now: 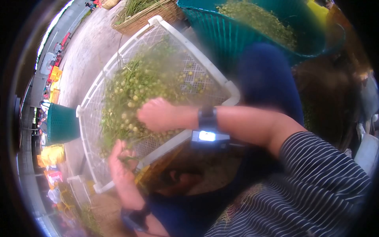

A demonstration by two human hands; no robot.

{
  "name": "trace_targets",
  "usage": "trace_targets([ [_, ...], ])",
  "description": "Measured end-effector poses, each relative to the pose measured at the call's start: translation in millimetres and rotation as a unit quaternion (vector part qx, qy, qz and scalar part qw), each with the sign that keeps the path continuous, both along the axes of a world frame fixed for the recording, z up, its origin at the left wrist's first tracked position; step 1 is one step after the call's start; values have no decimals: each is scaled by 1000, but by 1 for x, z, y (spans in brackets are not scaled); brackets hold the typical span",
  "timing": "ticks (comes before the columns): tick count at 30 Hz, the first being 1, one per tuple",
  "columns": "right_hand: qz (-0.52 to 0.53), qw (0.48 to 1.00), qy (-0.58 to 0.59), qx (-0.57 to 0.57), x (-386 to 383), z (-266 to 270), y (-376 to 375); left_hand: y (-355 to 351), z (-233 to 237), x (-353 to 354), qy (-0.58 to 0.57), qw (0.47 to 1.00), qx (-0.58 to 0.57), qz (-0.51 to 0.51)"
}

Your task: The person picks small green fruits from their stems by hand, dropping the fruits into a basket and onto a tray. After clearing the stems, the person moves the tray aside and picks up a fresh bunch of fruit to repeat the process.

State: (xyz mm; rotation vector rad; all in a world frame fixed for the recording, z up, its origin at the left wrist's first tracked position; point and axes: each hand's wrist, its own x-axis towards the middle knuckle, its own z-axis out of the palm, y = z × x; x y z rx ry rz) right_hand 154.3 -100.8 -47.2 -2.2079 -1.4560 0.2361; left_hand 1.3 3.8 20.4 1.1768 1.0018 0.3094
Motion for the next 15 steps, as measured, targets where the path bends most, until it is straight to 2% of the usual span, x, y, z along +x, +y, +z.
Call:
trace_targets([
  [1, -7, 1000, 29, -7, 5, 1, -5, 3, -3, 0, -10, 999, 16, 31],
  [2, -9, 1000, 28, -6, 10, 2, -8, 6, -3, -2, -11, 999, 17, 29],
  [5, 29, 987, 159, -12, 19, 7, -11, 4, 6, -5, -4, 999, 19, 28],
  [6, 30, 987, 158, -13, 17, 14, -10, 5, 6, -6, -5, 999, 19, 30],
  [8, 74, 956, 257, 119, 8, 26, -8, 7, 6, -7, -6, 1000, -19, 8],
  [10, 45, 957, 250, 139, -5, 28, -6, 2, 8, -7, -7, 1000, -5, 1],
  [12, 14, 941, 244, 233, -15, 29, -4, 0, 5, -8, -8, 1000, 9, -6],
  [13, 4, 933, 282, 225, -19, 31, -6, 1, 0, -9, -16, 999, 8, -30],
  [15, -9, 943, 259, 208, -22, 28, -5, 2, -6, -9, -14, 999, 4, -45],
])
